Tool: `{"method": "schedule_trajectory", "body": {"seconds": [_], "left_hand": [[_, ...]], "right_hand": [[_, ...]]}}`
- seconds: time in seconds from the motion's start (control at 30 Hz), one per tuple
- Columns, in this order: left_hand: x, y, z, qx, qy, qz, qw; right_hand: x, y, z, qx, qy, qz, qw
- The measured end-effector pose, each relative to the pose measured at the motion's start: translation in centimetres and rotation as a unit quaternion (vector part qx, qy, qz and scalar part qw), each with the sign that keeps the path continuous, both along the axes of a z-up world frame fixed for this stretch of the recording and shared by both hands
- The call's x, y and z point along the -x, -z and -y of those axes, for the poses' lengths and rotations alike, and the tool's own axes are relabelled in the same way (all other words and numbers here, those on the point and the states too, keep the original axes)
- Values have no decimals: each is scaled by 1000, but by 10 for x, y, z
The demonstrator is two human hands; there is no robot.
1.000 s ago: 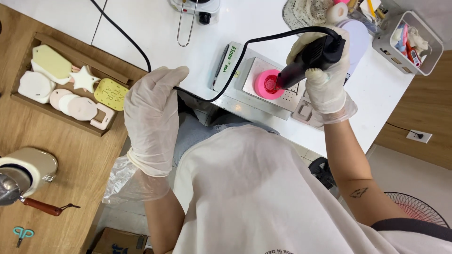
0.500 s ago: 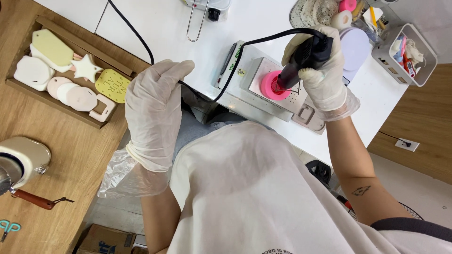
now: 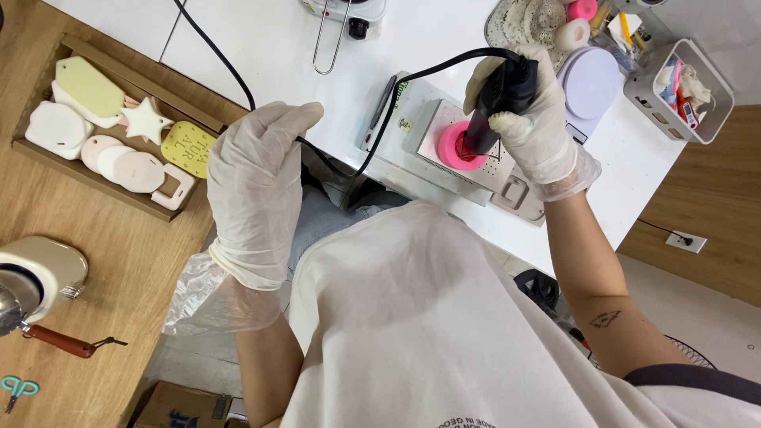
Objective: Making a decorative candle by melting wax, prepping molds, and pouring.
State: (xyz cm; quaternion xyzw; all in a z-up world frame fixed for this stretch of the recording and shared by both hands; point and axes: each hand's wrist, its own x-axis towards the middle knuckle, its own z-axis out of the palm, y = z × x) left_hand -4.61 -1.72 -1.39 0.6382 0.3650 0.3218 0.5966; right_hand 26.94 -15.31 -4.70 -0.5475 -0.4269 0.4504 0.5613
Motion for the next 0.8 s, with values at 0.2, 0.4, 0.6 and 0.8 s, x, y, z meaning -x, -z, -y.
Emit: {"method": "schedule_trajectory", "body": {"seconds": [0.2, 0.4, 0.6, 0.8], "left_hand": [[-1, -5, 1, -93, 0, -67, 993], [1, -5, 4, -211, 4, -156, 965], [-2, -3, 6, -229, 15, -186, 955], [-10, -11, 8, -224, 15, -203, 953]], "right_hand": [[-1, 4, 0, -2, 5, 2, 1000], [-3, 1, -4, 2, 39, 41, 998], [-6, -6, -12, -23, 60, 30, 998], [-10, -9, -15, -21, 71, -9, 997]]}}
